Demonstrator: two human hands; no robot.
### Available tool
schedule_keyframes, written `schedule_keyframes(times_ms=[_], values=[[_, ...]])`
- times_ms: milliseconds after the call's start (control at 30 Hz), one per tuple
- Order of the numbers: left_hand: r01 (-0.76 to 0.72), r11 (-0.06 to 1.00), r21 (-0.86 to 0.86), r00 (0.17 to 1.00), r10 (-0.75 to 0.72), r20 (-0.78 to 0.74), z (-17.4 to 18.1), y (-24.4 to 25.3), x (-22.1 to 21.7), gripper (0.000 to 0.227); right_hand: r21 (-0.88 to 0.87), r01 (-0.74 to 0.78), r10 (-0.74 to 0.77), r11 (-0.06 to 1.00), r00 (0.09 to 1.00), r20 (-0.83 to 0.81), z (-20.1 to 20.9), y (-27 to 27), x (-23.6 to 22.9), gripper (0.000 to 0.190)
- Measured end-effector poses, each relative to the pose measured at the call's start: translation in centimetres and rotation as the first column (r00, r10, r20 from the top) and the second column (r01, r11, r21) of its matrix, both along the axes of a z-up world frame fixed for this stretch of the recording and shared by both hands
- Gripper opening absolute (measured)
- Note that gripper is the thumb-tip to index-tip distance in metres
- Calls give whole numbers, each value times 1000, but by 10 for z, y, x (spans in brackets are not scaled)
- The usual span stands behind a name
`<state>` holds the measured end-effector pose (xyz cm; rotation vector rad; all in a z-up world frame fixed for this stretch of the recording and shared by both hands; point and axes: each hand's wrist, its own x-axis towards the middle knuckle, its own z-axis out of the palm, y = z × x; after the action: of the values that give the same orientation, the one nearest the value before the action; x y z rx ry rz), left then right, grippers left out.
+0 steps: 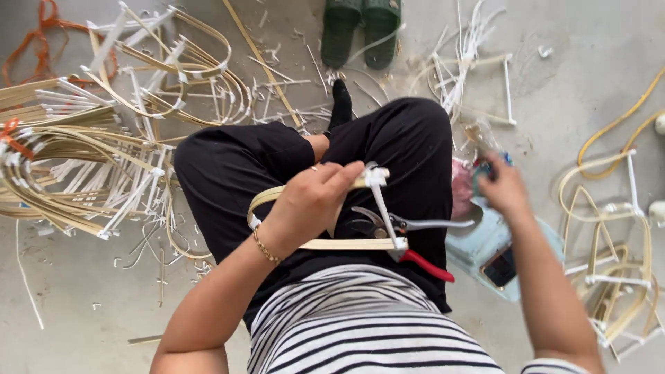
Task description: Weaving thin bamboo strips and securing them with tape and ties to assemble frames for furniture or household items.
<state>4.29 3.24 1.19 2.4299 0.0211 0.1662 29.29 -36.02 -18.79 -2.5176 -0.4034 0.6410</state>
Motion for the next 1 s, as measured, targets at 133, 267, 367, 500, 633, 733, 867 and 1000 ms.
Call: schedule_keyframes(times_ms=[133, 267, 367, 500, 633, 733, 867, 1000], values=[[-102, 984, -146, 960, 136, 244, 1, 37, 13, 36, -159, -64, 74, 985, 996, 58, -114, -31, -34, 71], [-184, 879, -440, 974, 223, 37, -2, 58, 18, 35, -98, -80, 88, 992, 993, 74, -121, -23, -45, 56], [-269, 717, -643, 962, 231, -145, -7, 59, 14, 33, 74, -106, 74, 992, 936, 343, 0, 30, -63, 42], [-137, 280, -950, 990, 75, -120, -34, 57, 6, 31, 192, -233, 109, 953, 859, 500, 153, 64, -119, 46], [-104, 96, -990, 994, 36, -101, -43, 49, 3, 42, 76, -611, 471, 788, 678, 565, 216, 70, -129, 49], [-225, 96, -970, 969, 126, -213, -23, 37, 4, 62, 239, -187, 79, 953, 913, 400, 219, 62, -136, 44], [-141, 256, -956, 989, 69, -127, -33, 36, 1, 65, 108, -719, 585, 687, 635, 505, 195, 92, -162, 63], [-248, 316, -916, 968, 123, -219, -26, 31, -1, 58, -220, -692, 717, 687, 599, 357, 170, 84, -158, 109]])
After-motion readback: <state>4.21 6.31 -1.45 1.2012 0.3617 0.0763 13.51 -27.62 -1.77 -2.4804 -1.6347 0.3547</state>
